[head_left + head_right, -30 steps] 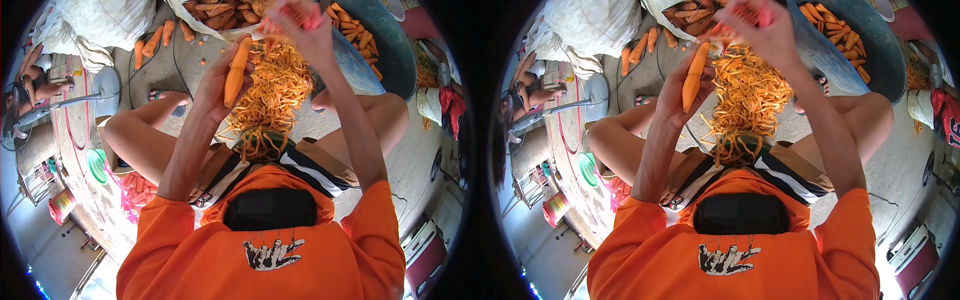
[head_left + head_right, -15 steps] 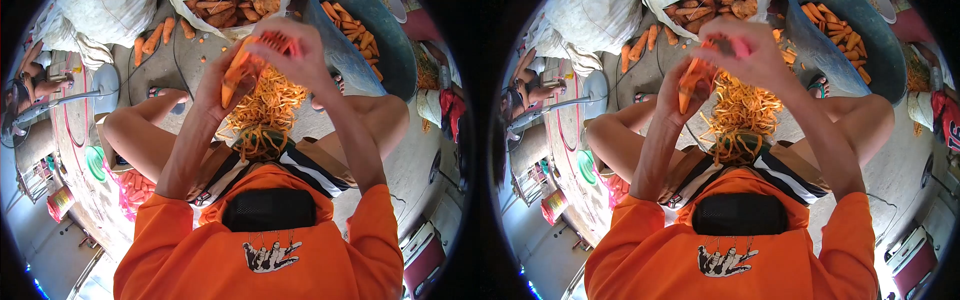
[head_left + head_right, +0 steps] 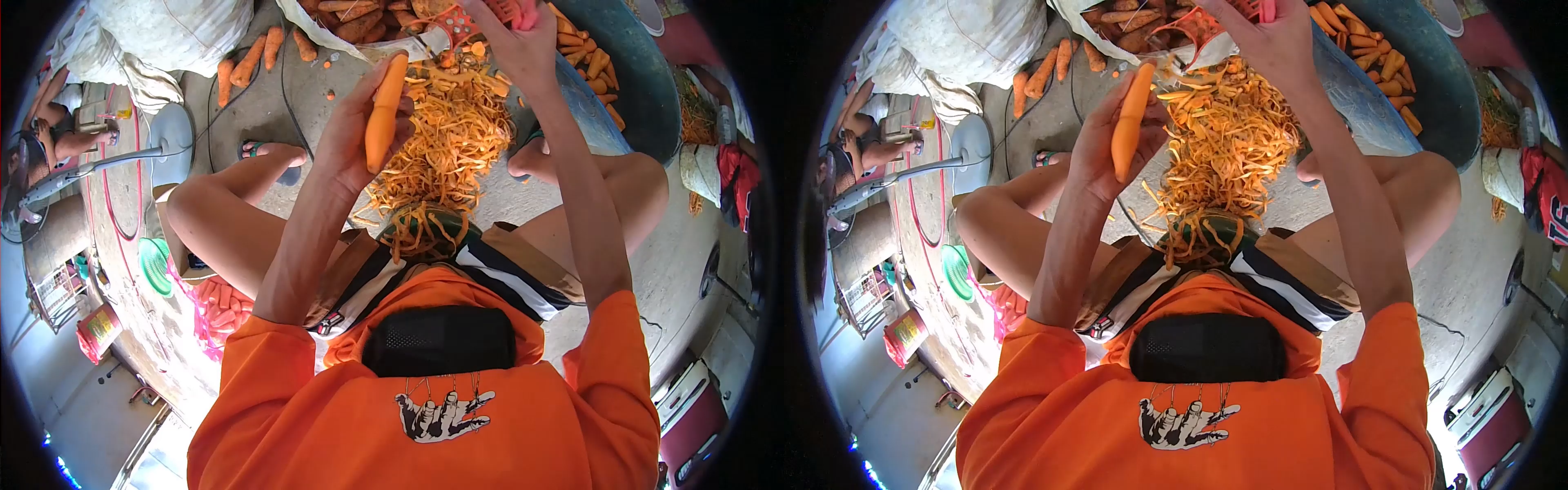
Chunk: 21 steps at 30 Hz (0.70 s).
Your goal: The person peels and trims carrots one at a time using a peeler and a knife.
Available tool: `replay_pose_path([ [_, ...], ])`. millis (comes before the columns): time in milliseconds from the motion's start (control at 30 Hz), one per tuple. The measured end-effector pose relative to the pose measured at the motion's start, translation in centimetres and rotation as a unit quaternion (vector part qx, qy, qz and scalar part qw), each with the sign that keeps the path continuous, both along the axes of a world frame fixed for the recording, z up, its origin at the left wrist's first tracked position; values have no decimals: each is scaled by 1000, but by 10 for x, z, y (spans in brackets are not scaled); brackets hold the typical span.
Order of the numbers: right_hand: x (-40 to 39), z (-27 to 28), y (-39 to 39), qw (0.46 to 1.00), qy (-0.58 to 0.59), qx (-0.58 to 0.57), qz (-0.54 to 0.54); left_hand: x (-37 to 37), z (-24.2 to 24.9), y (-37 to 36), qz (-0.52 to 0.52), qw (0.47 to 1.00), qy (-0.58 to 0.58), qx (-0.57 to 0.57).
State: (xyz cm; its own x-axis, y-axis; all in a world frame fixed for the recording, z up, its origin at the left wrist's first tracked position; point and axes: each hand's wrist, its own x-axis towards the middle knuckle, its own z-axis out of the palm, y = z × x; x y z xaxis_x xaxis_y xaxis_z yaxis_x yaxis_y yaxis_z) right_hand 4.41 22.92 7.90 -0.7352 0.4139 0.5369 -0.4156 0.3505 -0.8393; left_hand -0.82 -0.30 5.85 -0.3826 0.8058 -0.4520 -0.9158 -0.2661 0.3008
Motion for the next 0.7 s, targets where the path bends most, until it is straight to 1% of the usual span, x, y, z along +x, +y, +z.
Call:
replay_pose_path([
  [33, 3, 6, -5, 995, -18, -77, 60, 0, -1, 0, 2, 1000, 1, 1],
  [67, 4, 11, -21, 982, 48, -116, 140, 1, -3, 1, -5, 999, -22, 25],
  [100, 13, 19, -28, 982, 49, -115, 141, 1, -3, 3, -12, 998, -43, 48],
  [133, 23, 28, -36, 989, -27, -6, 143, 0, -1, 5, -19, 998, -48, 25],
  [167, 28, 32, -41, 979, -104, 101, 142, 0, -3, 4, -20, 998, -49, 24],
  [200, 15, 11, -36, 985, 3, 94, 143, -1, -5, 3, -21, 999, -40, 19],
  [233, 7, 7, -29, 985, 1, 92, 144, 0, -8, 1, -23, 999, -33, 14],
  [267, 1, 5, -21, 993, 12, 72, 94, 0, -9, 1, -23, 999, -35, 14],
  [333, -5, 3, -9, 999, 16, 37, -6, -1, -7, 2, -34, 999, 30, -26],
  [367, -4, 2, -6, 999, 17, 38, -6, 1, -3, 2, -34, 999, 32, -25],
  [433, 0, 2, -3, 998, 27, -24, 57, 10, 4, 3, -100, 990, -83, 47],
  [467, 7, 12, -12, 997, 0, -45, 61, 13, -10, 1, -163, 978, -95, 89],
  [500, 6, 10, -11, 997, 1, -43, 62, 19, -24, 2, -163, 978, -93, 90],
  [533, 4, 8, -9, 998, 7, -24, 57, 28, -24, 9, -181, 978, 90, -59],
  [567, 3, 6, -7, 999, 12, -5, 51, 32, -24, 13, -188, 922, 267, -206],
  [600, 6, 6, -2, 999, 13, -5, 51, 27, -24, 11, -209, 849, 415, -251],
  [633, 11, 14, 2, 999, -41, -10, 31, 23, -22, 11, -210, 849, 415, -251],
  [667, 15, 21, 6, 995, -95, -15, 9, 17, -22, 12, -180, 823, 468, -267],
  [700, 19, 24, 11, 995, -95, -15, 7, 9, -24, 14, -149, 794, 518, -282],
])
